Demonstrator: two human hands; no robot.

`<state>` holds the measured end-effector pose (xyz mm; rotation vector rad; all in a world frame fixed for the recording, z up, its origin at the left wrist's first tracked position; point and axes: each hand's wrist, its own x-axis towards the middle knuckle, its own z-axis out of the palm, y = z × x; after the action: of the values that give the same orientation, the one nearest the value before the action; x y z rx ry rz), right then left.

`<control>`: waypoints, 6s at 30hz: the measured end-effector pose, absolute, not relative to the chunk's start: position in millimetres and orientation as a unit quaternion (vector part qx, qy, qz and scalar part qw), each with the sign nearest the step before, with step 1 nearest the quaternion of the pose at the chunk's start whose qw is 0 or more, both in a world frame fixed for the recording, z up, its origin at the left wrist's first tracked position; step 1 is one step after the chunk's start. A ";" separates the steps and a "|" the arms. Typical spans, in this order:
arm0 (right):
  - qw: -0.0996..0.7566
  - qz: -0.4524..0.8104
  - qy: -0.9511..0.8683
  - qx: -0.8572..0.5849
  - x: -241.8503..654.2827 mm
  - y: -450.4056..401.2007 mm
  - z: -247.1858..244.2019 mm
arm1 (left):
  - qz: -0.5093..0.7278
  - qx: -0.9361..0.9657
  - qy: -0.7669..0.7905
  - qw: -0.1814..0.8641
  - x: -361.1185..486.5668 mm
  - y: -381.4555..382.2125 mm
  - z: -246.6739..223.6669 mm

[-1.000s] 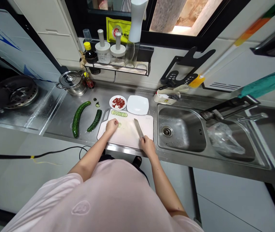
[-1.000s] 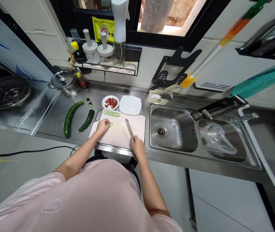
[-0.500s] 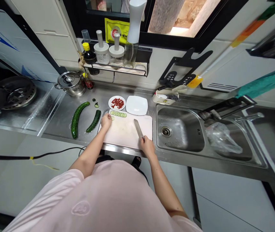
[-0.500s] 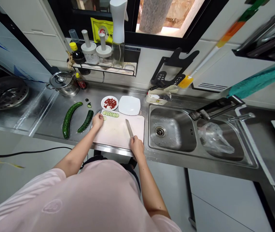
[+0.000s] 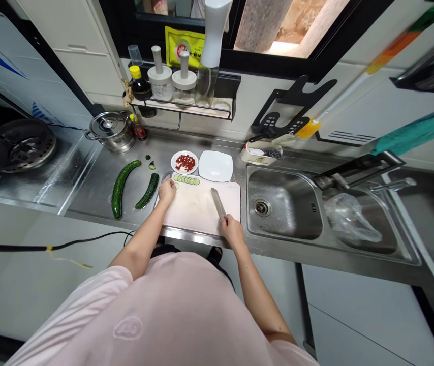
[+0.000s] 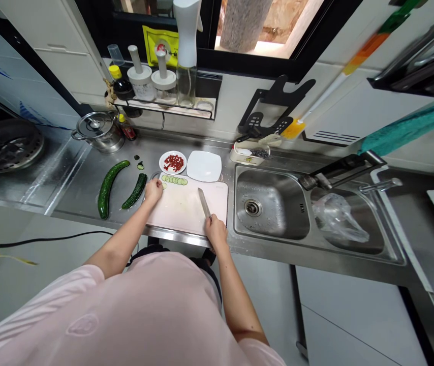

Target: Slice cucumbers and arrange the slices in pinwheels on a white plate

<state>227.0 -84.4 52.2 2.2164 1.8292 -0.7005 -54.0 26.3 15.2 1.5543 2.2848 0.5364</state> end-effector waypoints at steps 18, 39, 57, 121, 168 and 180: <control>0.099 -0.236 0.615 0.746 225.9 -83.2 53.4 | 0.182 0.669 0.694 0.193 -9.2 38.7 36.9; 0.099 -0.239 0.613 0.747 224.5 -82.4 56.8 | 0.099 0.738 0.643 0.180 21.4 64.4 35.8; 0.100 -0.235 0.623 0.740 224.7 -80.6 53.1 | 0.189 0.594 0.732 0.275 4.1 18.2 25.7; 0.141 -0.255 0.737 0.610 145.6 -100.5 72.0 | 0.166 0.548 0.783 0.241 -27.4 -0.8 6.6; 0.164 -0.303 0.721 0.601 158.5 -107.1 71.1 | 0.161 0.542 0.787 0.246 -29.3 2.9 4.5; 0.153 -0.299 0.725 0.601 148.1 -92.7 68.2 | 0.150 0.541 0.789 0.249 -28.5 2.1 8.2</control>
<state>148.1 -92.7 68.2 1.7234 2.0799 -0.8569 -28.5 2.1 8.2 1.4739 2.1506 0.4085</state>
